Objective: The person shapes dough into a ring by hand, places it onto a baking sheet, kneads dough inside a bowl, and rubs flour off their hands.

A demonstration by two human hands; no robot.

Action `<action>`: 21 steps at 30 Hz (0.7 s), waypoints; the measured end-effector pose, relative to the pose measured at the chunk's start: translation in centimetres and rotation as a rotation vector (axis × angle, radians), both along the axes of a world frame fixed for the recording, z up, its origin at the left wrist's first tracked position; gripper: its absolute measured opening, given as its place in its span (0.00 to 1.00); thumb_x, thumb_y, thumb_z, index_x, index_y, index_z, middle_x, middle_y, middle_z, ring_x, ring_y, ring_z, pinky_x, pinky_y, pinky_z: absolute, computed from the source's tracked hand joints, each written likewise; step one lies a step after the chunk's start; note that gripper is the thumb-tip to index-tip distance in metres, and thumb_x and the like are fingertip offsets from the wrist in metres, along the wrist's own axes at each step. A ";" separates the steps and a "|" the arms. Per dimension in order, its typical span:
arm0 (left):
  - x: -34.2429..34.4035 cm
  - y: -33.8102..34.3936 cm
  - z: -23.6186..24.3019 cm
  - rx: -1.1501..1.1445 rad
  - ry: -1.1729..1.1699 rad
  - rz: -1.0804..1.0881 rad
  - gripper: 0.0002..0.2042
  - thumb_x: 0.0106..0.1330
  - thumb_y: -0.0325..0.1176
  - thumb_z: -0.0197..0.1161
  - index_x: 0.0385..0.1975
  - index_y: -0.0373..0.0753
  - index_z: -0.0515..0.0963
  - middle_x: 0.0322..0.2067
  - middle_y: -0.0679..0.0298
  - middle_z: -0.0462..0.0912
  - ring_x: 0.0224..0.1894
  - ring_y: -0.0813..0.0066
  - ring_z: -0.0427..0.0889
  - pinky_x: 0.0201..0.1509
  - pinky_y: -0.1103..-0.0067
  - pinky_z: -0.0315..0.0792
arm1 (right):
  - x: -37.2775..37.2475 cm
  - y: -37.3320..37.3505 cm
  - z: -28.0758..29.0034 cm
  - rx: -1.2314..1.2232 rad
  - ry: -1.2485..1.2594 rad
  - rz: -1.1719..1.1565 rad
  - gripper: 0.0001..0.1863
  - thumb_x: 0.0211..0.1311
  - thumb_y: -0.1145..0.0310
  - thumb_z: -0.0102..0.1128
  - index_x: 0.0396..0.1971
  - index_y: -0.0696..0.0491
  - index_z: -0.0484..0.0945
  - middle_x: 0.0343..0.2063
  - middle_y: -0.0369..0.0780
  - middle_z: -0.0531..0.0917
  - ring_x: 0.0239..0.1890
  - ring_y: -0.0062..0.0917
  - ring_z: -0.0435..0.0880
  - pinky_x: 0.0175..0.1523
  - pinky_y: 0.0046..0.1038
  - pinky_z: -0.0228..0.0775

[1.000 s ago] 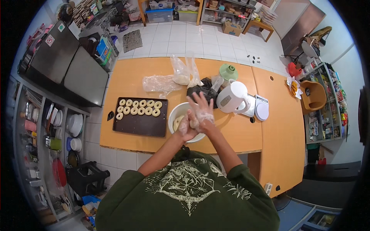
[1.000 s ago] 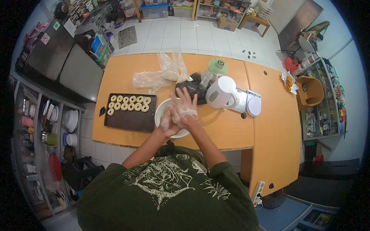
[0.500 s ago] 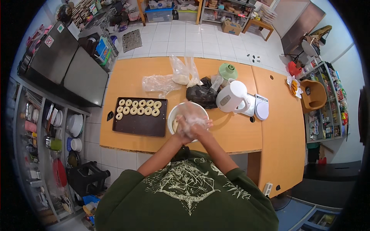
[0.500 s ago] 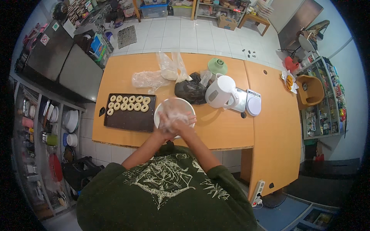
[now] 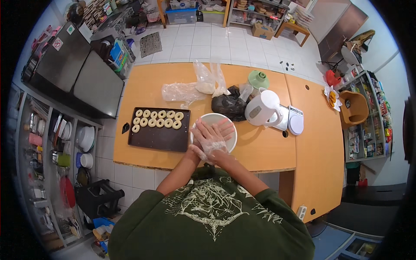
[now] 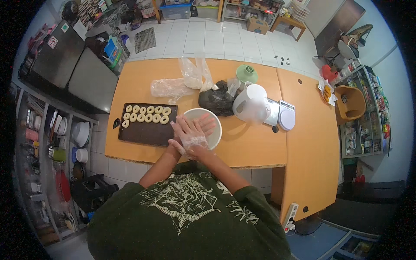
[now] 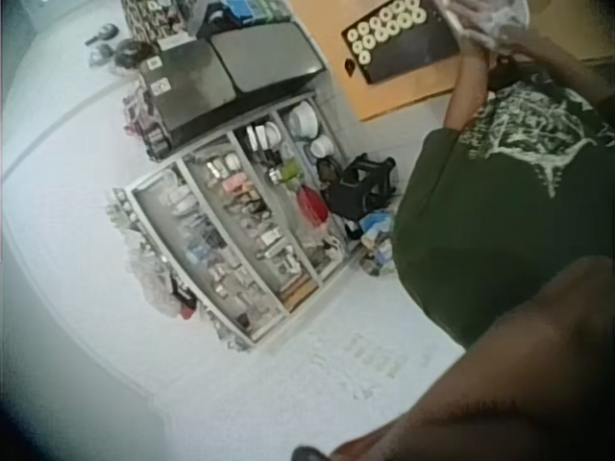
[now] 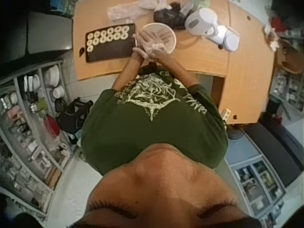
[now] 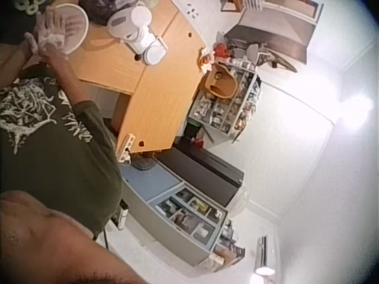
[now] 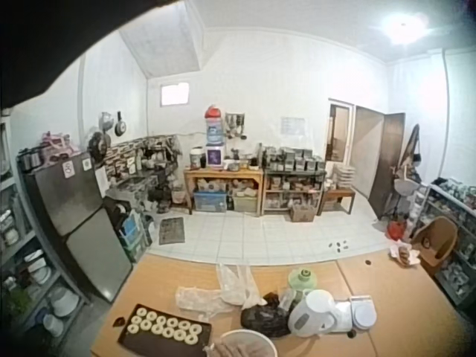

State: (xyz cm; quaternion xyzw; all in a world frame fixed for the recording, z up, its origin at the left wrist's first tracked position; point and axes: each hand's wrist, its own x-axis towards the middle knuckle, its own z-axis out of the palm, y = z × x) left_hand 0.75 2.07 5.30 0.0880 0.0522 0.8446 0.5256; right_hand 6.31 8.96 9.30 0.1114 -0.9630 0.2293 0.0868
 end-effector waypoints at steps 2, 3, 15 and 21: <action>-0.9 -0.6 0.7 -0.072 -0.063 0.046 0.50 0.60 0.73 0.34 0.68 0.32 0.48 0.66 0.47 0.56 0.67 0.48 0.57 0.69 0.61 0.54 | 0.3 1.8 -0.4 0.017 0.000 -0.019 0.29 0.63 0.50 0.50 0.61 0.47 0.67 0.63 0.47 0.64 0.68 0.41 0.56 0.70 0.52 0.42; -1.1 -1.0 0.7 -0.163 -0.061 0.033 0.49 0.60 0.73 0.36 0.68 0.33 0.49 0.66 0.49 0.57 0.67 0.49 0.58 0.69 0.61 0.54 | -0.1 3.0 -0.7 0.094 -0.031 -0.134 0.28 0.63 0.49 0.50 0.60 0.47 0.69 0.63 0.47 0.65 0.68 0.41 0.57 0.69 0.53 0.41; -1.5 -1.2 -1.9 -0.236 -0.086 0.004 0.47 0.55 0.74 0.45 0.65 0.40 0.57 0.61 0.52 0.66 0.61 0.56 0.68 0.64 0.61 0.64 | 0.2 3.0 -2.4 0.075 -0.034 -0.125 0.33 0.59 0.46 0.52 0.62 0.46 0.66 0.64 0.48 0.63 0.66 0.44 0.61 0.68 0.56 0.44; 1.9 0.4 -1.1 -0.025 0.056 -0.061 0.47 0.58 0.73 0.45 0.66 0.37 0.55 0.61 0.51 0.67 0.61 0.56 0.69 0.63 0.63 0.66 | -0.6 2.3 -1.8 -0.188 -0.248 -0.329 0.31 0.63 0.46 0.48 0.63 0.47 0.65 0.65 0.48 0.60 0.66 0.46 0.60 0.67 0.59 0.40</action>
